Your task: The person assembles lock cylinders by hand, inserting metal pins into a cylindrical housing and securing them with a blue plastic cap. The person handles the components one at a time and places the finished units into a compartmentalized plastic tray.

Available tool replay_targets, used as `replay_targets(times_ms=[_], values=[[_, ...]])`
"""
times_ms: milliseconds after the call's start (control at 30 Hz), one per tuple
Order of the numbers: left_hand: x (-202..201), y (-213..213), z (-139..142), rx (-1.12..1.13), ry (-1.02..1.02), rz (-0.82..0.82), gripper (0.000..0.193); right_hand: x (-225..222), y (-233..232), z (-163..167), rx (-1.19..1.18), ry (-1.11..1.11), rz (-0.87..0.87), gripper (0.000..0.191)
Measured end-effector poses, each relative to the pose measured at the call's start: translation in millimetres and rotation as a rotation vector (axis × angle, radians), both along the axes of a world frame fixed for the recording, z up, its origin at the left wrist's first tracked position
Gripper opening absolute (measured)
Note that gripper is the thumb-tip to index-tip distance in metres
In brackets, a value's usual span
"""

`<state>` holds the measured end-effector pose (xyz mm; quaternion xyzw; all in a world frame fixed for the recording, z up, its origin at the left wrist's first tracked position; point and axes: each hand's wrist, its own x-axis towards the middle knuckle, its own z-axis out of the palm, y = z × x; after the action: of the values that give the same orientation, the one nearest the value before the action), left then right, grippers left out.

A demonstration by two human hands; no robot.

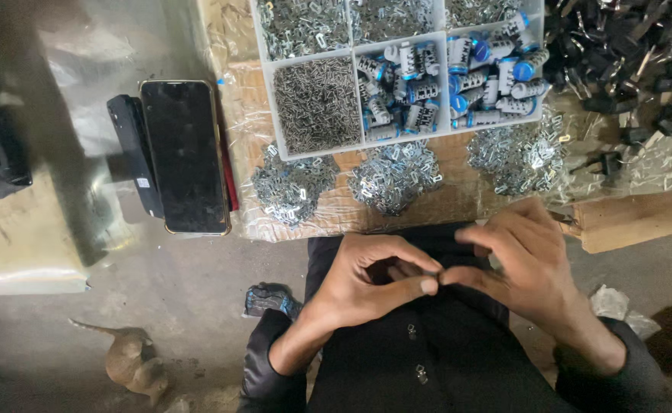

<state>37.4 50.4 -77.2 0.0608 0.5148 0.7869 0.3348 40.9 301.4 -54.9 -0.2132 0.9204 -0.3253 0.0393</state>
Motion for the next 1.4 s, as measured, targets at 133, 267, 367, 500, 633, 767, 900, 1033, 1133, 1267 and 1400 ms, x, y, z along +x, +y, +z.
replay_targets(times_ms=[133,267,367,500,633,767,900,1033,1133,1267,1400], values=[[1,4,4,0.132,-0.101,0.155,0.017,3,1,-13,0.249,0.176,-0.185,0.053],[-2,9,-4,0.196,-0.163,0.218,0.022,-1,-5,-16,0.411,0.196,-0.204,0.061],[0,11,-8,0.185,-0.132,0.217,0.023,-1,-5,-15,0.416,0.203,-0.184,0.054],[2,9,-10,0.167,-0.179,0.221,0.021,-8,4,-20,0.208,0.314,-0.007,0.038],[4,11,-10,0.164,-0.185,0.229,0.021,-14,7,-25,0.095,0.432,0.134,0.024],[8,12,-9,0.201,-0.220,0.225,0.023,-9,-10,-20,-0.188,0.393,0.063,0.019],[8,10,-9,0.220,-0.219,0.224,0.021,-12,-25,-8,-0.374,0.339,0.128,0.023],[10,8,-8,0.185,-0.199,0.222,0.021,-21,-36,-5,-0.419,0.336,0.142,0.038],[10,7,-9,0.157,-0.193,0.226,0.021,-21,-39,-2,-0.396,0.330,0.158,0.043],[10,3,-9,0.165,-0.174,0.208,0.021,-16,-40,0,-0.402,0.285,0.143,0.043],[11,1,-9,0.198,-0.212,0.205,0.022,-13,-41,-2,-0.416,0.199,0.113,0.046]])
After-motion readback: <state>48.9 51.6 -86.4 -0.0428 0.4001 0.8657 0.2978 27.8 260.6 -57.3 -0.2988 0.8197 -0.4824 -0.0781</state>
